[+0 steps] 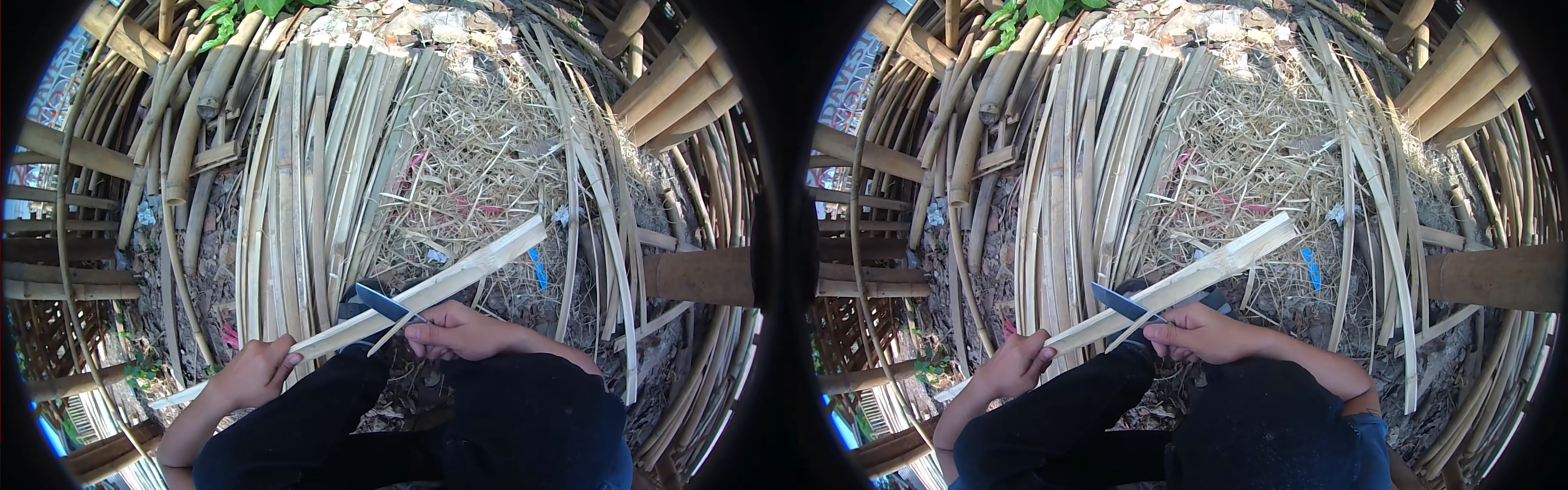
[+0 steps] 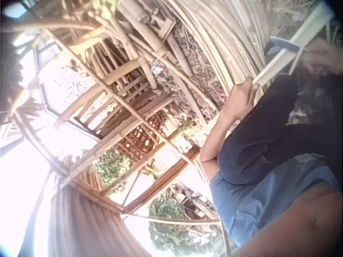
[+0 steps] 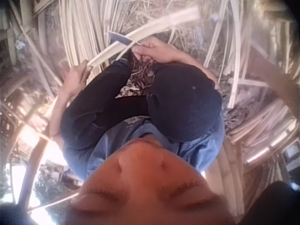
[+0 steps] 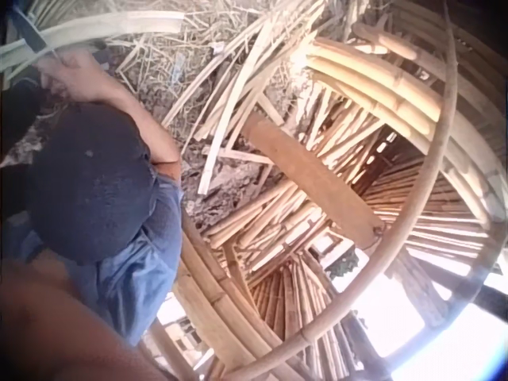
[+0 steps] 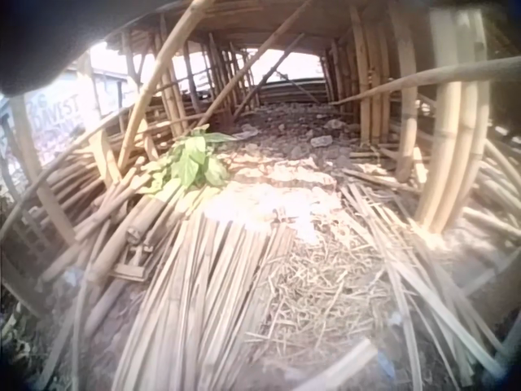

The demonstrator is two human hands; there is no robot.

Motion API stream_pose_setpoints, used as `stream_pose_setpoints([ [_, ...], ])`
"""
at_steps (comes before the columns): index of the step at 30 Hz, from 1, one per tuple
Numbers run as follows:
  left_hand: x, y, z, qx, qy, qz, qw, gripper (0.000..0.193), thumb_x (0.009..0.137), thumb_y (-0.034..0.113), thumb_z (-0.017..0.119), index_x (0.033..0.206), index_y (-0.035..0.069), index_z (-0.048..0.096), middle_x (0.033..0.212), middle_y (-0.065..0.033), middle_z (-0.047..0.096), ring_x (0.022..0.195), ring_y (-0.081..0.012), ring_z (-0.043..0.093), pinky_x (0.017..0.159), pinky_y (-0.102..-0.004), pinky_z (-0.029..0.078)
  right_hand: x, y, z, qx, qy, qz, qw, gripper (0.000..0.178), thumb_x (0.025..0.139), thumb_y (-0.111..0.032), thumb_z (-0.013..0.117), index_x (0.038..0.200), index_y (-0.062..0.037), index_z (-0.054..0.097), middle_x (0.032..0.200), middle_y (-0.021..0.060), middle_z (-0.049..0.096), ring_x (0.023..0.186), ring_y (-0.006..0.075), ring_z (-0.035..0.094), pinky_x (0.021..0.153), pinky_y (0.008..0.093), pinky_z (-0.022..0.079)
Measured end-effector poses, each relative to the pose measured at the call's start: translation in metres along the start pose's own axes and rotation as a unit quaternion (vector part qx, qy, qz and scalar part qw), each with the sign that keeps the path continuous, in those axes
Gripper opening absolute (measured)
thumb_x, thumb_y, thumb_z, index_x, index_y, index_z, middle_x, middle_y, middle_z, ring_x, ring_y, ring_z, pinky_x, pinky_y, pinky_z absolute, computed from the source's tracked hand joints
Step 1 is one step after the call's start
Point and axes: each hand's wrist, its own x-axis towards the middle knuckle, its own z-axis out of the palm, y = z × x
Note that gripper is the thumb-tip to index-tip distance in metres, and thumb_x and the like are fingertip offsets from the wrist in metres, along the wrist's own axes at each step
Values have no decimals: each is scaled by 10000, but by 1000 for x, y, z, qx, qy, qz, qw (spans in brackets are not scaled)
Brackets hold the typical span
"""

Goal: The person shapes a strip of bamboo by shaving and scraping its edges and surface using a knife.

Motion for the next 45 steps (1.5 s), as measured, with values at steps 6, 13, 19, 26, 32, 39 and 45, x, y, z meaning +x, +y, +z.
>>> stream_pose_setpoints([
  [6, -7, 1, 1, -66, -51, -35, 996, 311, 1018, 276, 435, 871, 5, 473, 591, -178, 573, 609, -412, 605, 582, -468, 462, -4, 5, 1, -20, 32, -6, 999, 441, 980, -447, 538, 822, -41, 612, 692, -22, 546, 635, 52, 499, 585, 225, 417],
  [13, -14, -3, 1, -95, -77, -47, 991, 351, 1029, 303, 421, 841, 12, 477, 592, -120, 595, 580, -335, 623, 579, -407, 483, -2, 11, 6, -93, 64, -15, 993, 470, 983, -442, 534, 818, -12, 625, 695, -3, 570, 665, 71, 531, 612, 243, 442],
  [19, -49, -53, -1, -107, 0, -81, 991, 371, 1031, 300, 418, 848, -8, 513, 539, -82, 523, 486, -214, 560, 496, -343, 443, -17, 18, -10, 142, 340, -72, 927, 401, 1015, -363, 489, 731, -79, 481, 589, -39, 420, 473, 53, 365, 425, 234, 296],
  [26, -94, -89, 0, -224, 127, -244, 935, 353, 1035, 299, 422, 1018, -17, 579, 550, -12, 449, 450, -97, 423, 440, -270, 351, -28, 21, -12, 215, 310, -70, 923, 388, 1017, -417, 457, 805, -92, 467, 595, -24, 375, 451, 44, 300, 408, 208, 227],
  [32, -57, -64, 21, -280, 113, -197, 933, 340, 1043, 326, 395, 1010, 18, 538, 581, -4, 453, 473, -93, 427, 459, -267, 367, -14, 19, -9, 97, 384, -172, 902, 365, 1034, -371, 429, 915, -46, 545, 650, -21, 445, 519, 51, 372, 468, 200, 307],
  [39, 33, 5, 17, -247, 20, -79, 966, 321, 1037, 251, 412, 866, -2, 513, 554, -70, 516, 502, -150, 503, 514, -324, 410, 9, -4, 9, -42, -48, -80, 995, 443, 1027, -419, 436, 883, -29, 589, 656, -36, 459, 587, 41, 417, 557, 204, 367],
  [45, 58, 25, 24, -253, -77, 3, 964, 307, 1047, 258, 406, 934, 10, 546, 562, -7, 485, 474, -86, 444, 483, -272, 384, 23, 1, 5, 14, -57, 15, 998, 510, 989, -529, 453, 736, -95, 539, 586, -65, 387, 508, 25, 345, 470, 194, 285],
])
